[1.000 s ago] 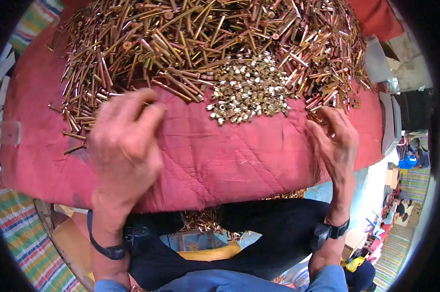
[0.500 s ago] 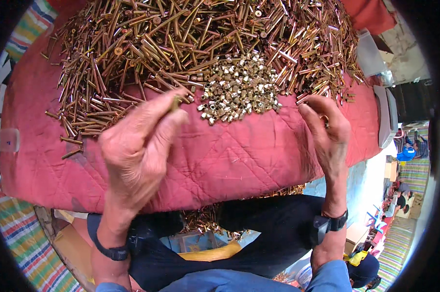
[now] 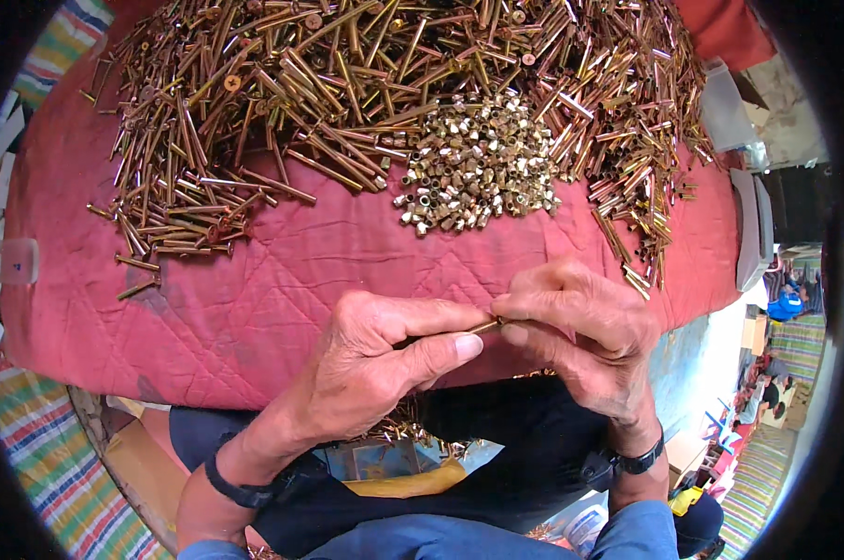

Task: Manually assembling metal pins by fitting small brass-colored caps onto the ends of copper-colored rods.

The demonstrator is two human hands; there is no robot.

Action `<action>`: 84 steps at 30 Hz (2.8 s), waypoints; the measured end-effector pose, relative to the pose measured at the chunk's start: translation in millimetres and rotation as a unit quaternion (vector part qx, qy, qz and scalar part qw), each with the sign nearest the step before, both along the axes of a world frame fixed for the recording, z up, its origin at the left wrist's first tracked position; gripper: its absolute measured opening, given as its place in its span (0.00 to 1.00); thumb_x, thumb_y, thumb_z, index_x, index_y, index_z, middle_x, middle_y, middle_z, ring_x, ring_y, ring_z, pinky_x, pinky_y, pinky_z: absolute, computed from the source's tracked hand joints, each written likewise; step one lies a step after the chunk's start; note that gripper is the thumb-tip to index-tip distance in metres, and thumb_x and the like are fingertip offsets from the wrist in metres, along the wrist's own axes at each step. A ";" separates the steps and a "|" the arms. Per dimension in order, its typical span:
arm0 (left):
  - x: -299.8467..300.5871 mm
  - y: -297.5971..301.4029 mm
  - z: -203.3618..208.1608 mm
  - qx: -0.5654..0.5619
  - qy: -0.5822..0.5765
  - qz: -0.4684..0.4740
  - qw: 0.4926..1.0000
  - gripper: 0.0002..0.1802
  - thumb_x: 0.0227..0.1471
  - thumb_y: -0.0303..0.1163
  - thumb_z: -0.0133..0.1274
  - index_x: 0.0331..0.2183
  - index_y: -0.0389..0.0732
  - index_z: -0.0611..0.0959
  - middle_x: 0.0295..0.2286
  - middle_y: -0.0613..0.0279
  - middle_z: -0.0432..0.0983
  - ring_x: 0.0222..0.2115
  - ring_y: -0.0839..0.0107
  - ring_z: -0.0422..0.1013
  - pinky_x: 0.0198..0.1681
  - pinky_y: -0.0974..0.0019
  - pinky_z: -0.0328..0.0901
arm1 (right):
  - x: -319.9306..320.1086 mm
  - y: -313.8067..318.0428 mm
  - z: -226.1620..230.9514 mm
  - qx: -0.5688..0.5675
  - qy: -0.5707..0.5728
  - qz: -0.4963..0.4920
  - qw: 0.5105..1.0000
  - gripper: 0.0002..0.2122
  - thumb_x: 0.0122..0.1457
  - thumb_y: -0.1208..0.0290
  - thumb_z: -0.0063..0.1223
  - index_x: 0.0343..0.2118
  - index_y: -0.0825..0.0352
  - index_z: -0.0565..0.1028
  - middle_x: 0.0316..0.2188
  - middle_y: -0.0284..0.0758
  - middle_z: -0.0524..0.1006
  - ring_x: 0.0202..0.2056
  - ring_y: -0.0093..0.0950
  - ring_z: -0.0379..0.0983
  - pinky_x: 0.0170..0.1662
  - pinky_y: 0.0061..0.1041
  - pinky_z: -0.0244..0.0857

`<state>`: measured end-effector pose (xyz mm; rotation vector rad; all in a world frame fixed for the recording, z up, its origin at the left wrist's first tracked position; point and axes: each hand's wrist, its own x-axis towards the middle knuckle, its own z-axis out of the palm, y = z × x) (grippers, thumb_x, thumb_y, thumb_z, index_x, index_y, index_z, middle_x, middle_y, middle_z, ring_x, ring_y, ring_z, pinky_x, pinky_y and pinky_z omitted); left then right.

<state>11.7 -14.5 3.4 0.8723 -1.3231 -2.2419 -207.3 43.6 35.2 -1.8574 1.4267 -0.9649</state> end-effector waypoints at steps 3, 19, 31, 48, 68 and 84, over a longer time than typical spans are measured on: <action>-1.2 -0.6 4.0 -0.063 -0.004 -0.003 0.998 0.12 0.60 0.27 0.56 0.43 0.30 0.85 0.25 0.66 0.79 0.26 0.83 0.69 0.28 0.74 0.65 | -0.6 0.7 4.3 -0.011 0.016 0.020 1.000 0.13 0.47 0.83 0.64 0.39 0.70 0.82 0.33 0.40 0.80 0.34 0.35 0.79 0.36 0.28 0.73; -2.5 3.1 -10.9 -0.291 -0.040 0.019 0.956 0.11 0.54 0.25 0.59 0.39 0.31 0.87 0.26 0.56 0.82 0.25 0.76 0.74 0.28 0.71 0.67 | 1.0 5.0 -5.7 -0.184 0.273 0.080 0.941 0.22 0.42 0.70 0.59 0.45 0.67 0.80 0.38 0.35 0.81 0.35 0.34 0.77 0.35 0.30 0.71; -5.5 7.2 7.9 0.061 -0.001 0.042 0.997 0.11 0.57 0.26 0.58 0.41 0.31 0.86 0.16 0.69 0.72 0.14 0.85 0.62 0.15 0.77 0.52 | 24.0 7.6 -12.2 0.023 -0.435 -0.153 0.887 0.16 0.64 0.79 0.51 0.54 0.69 0.66 0.42 0.42 0.74 0.45 0.40 0.78 0.48 0.43 0.77; -0.4 10.1 -1.1 0.177 0.132 0.093 0.971 0.12 0.58 0.21 0.54 0.42 0.26 0.83 0.16 0.61 0.73 0.10 0.82 0.63 0.12 0.79 0.52 | 31.0 8.0 -13.9 0.053 -0.492 -0.158 0.854 0.11 0.64 0.85 0.47 0.48 0.74 0.65 0.41 0.50 0.78 0.43 0.39 0.79 0.48 0.39 0.76; 4.7 11.6 -3.8 0.170 0.136 0.110 0.970 0.10 0.55 0.19 0.55 0.40 0.25 0.84 0.16 0.57 0.75 0.09 0.80 0.63 0.12 0.76 0.54 | 30.1 25.4 -11.2 -0.036 -0.317 -0.077 0.945 0.13 0.62 0.91 0.48 0.48 0.77 0.64 0.43 0.51 0.78 0.46 0.38 0.78 0.52 0.38 0.74; 3.6 12.3 -2.4 0.167 0.130 0.091 0.973 0.11 0.54 0.18 0.55 0.40 0.26 0.83 0.16 0.56 0.74 0.09 0.80 0.63 0.11 0.75 0.51 | 26.0 22.5 -19.9 0.018 -0.444 -0.094 0.891 0.14 0.62 0.89 0.48 0.50 0.78 0.63 0.43 0.51 0.77 0.46 0.38 0.79 0.52 0.38 0.75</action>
